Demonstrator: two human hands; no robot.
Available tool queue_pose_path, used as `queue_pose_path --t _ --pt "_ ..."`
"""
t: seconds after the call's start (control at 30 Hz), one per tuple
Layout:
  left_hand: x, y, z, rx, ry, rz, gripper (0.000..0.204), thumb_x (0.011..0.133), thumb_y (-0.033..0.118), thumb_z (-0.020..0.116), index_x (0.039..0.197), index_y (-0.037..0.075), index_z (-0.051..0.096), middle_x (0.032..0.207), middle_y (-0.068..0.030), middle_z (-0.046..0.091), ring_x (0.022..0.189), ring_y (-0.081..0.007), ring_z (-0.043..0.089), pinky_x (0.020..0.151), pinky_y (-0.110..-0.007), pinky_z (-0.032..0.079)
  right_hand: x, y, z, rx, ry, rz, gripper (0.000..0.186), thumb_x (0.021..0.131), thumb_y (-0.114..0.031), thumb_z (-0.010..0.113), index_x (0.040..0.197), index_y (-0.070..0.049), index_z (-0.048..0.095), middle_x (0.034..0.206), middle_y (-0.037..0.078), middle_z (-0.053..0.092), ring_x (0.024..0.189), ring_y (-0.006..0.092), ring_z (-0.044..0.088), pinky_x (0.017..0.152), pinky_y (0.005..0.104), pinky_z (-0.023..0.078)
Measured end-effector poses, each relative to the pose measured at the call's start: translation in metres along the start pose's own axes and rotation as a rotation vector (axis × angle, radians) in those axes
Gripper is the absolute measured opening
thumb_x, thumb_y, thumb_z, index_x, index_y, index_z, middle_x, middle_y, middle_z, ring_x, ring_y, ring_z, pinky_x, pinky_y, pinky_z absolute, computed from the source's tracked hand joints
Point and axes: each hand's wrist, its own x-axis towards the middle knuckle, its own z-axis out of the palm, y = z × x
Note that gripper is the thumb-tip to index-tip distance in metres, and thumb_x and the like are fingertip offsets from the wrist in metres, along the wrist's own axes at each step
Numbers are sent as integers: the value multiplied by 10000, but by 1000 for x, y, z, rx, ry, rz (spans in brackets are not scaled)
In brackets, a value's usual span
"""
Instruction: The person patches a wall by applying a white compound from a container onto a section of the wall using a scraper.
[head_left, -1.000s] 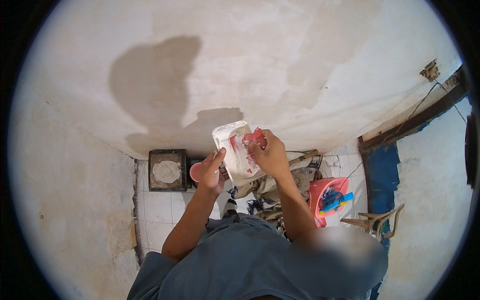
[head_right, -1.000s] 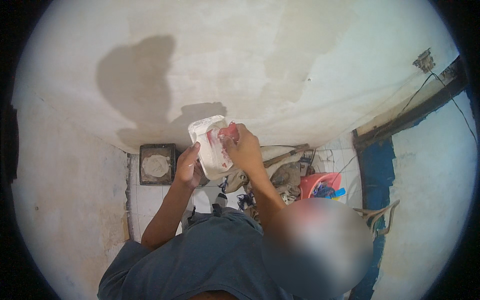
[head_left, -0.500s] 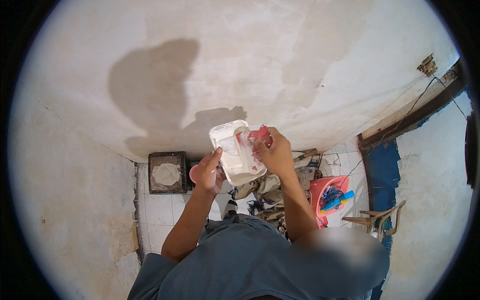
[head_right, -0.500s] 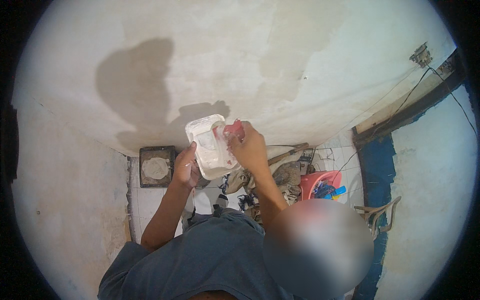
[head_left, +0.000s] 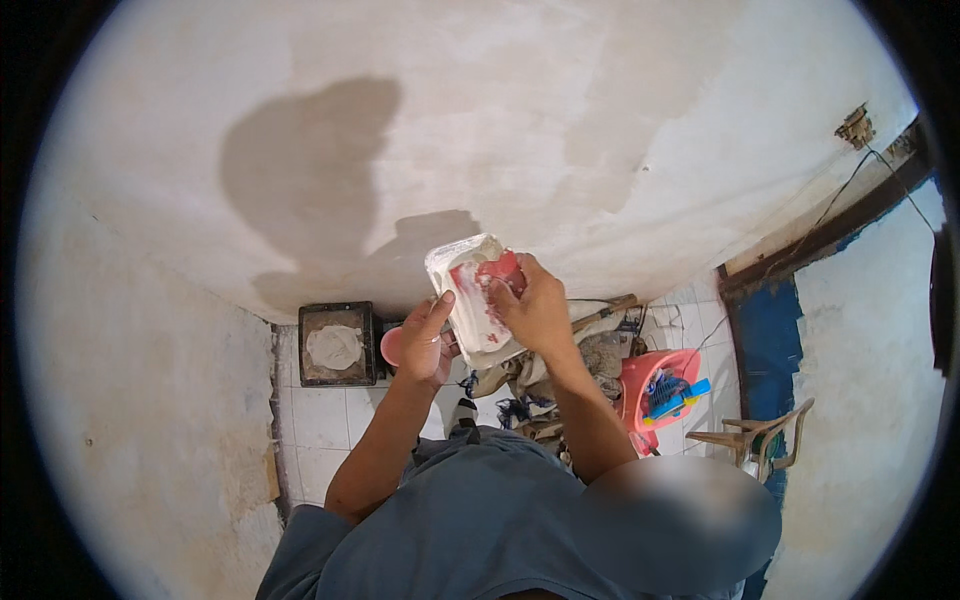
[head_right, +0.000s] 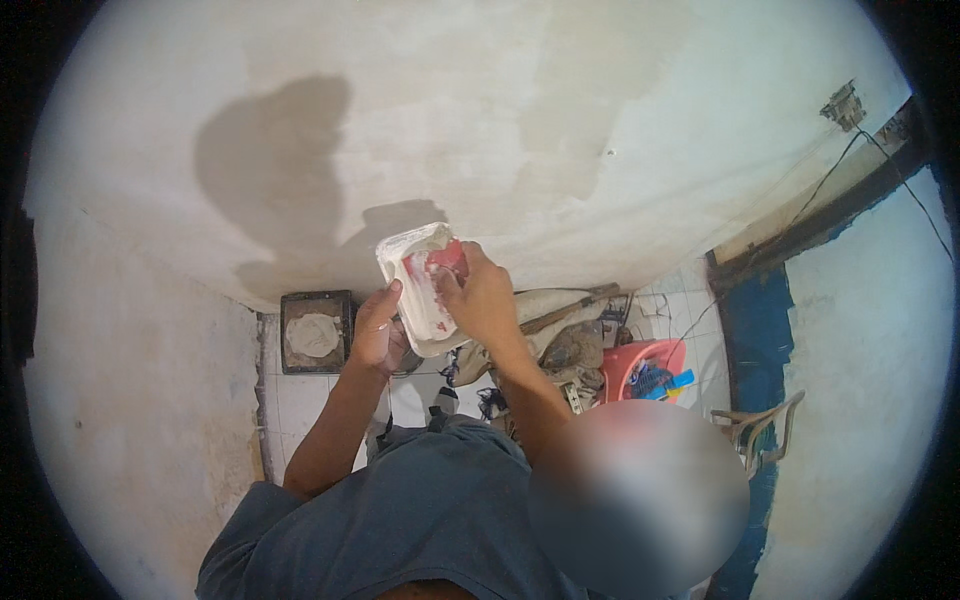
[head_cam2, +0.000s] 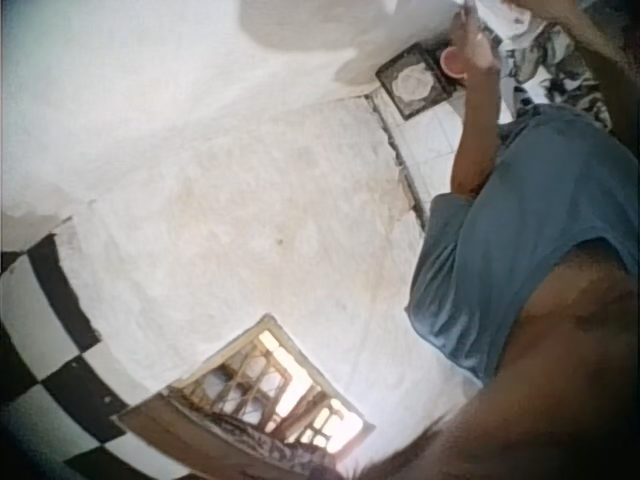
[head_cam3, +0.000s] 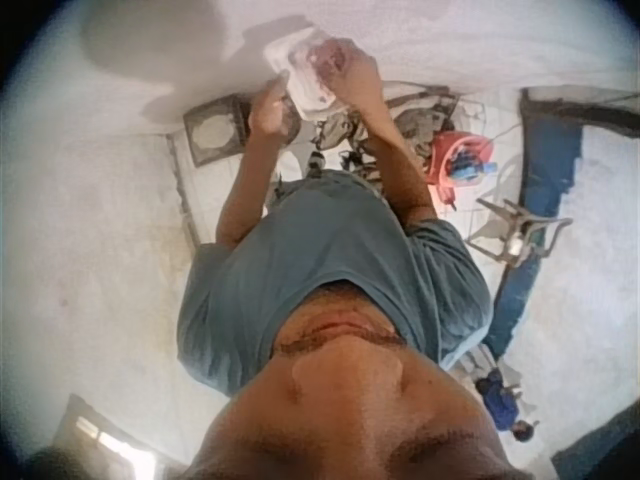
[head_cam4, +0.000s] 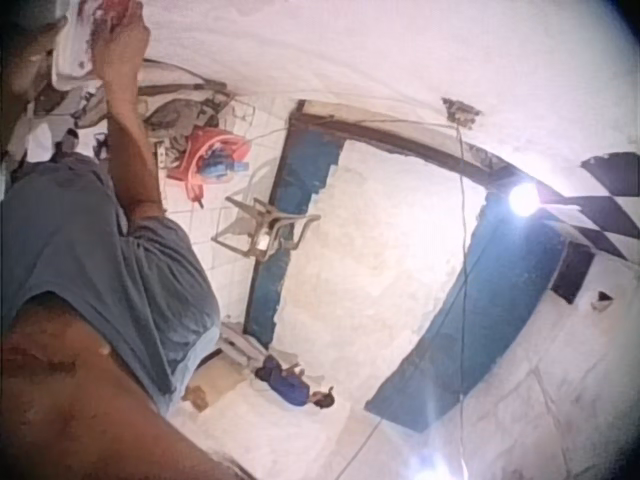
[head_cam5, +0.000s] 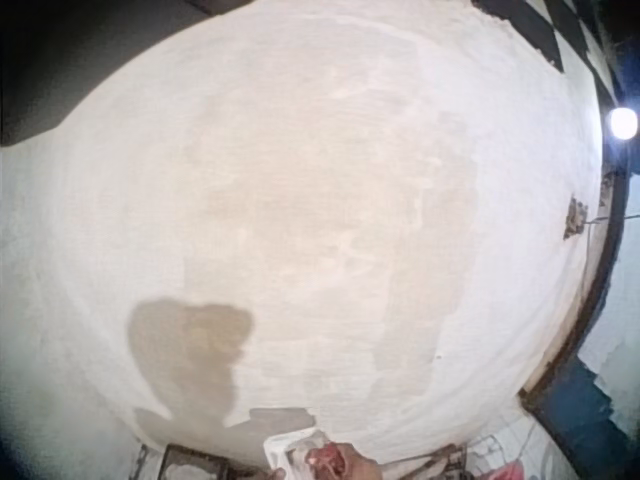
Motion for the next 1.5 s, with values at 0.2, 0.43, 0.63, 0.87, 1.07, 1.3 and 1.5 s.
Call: queue_pose_path --t 0.2,0.43,0.63,0.87,1.07,1.3,1.5 --pt "-1 -2 1 10 36 29 437 970 286 576 1272 -24 512 1202 -157 629 1073 -267 649 918 -413 538 13 6 -12 96 96 67 274 811 -154 675 1007 24 605 745 217 641 684 372 639 651 394 496" --pt "3 -4 -1 -36 16 22 342 930 268 653 1184 54 573 1071 -58 667 852 -179 691 718 -315 585 11 -4 1 42 -27 -33 256 816 -144 674 1010 11 612 709 187 636 640 324 646 600 378 483" --pt "3 -2 4 -59 6 5 271 935 237 648 1140 67 595 995 -21 675 819 -151 687 691 -302 581 9 4 10 48 -20 -17 235 810 -140 678 980 10 615 702 172 634 617 290 626 593 360 480" --pt "1 -1 -5 -68 36 -11 267 929 252 659 1135 95 594 997 -15 673 793 -134 678 691 -293 577 15 12 4 181 16 83 232 814 -145 667 974 13 610 713 173 640 655 280 646 638 371 498" --pt "2 -9 -10 -19 59 -30 275 933 260 656 1151 103 596 1015 -9 674 812 -145 681 704 -298 577 10 -4 5 73 -27 -10 221 805 -147 678 944 12 613 683 150 621 604 256 614 578 360 468" --pt "2 -9 -4 -36 33 3 284 932 269 658 1153 98 605 1049 -16 679 845 -151 687 717 -316 580 4 5 11 24 -33 -48 229 798 -128 680 989 -11 631 705 152 636 614 241 626 582 345 481" --pt "-2 -3 -4 -43 27 -8 306 929 276 662 1155 81 598 1060 -31 674 851 -158 686 717 -320 580 8 9 -2 121 -1 32 217 811 -119 672 985 4 628 696 149 636 599 201 605 573 323 474"
